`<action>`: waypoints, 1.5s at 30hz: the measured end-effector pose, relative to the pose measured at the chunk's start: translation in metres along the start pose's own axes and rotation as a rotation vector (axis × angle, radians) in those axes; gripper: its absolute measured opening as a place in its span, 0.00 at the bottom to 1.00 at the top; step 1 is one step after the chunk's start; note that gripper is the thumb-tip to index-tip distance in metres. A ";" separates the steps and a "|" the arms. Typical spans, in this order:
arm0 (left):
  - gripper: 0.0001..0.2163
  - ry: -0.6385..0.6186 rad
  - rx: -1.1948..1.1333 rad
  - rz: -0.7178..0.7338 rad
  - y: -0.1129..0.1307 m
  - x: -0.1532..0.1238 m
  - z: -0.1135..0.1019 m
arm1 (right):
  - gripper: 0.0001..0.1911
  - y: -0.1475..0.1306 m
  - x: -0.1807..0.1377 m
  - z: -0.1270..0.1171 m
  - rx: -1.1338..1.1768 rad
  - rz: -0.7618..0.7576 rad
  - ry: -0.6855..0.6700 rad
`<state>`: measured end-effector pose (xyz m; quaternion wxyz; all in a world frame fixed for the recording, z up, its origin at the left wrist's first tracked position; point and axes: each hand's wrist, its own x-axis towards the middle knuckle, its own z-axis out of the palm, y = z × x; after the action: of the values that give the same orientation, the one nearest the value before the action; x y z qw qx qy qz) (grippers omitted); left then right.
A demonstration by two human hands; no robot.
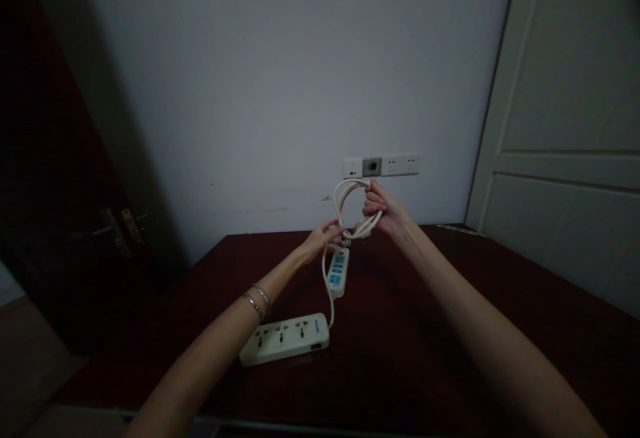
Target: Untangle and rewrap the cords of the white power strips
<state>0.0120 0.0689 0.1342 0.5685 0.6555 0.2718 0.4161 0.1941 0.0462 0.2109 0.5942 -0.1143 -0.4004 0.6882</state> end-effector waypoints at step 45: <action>0.21 -0.476 0.766 0.055 0.115 -0.049 0.001 | 0.12 0.043 -0.044 0.022 -0.555 0.385 -0.415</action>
<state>-0.0254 0.0046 0.2344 0.3206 0.9031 0.2503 0.1379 0.1605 -0.0016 0.1818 0.3073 -0.2020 -0.6538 0.6613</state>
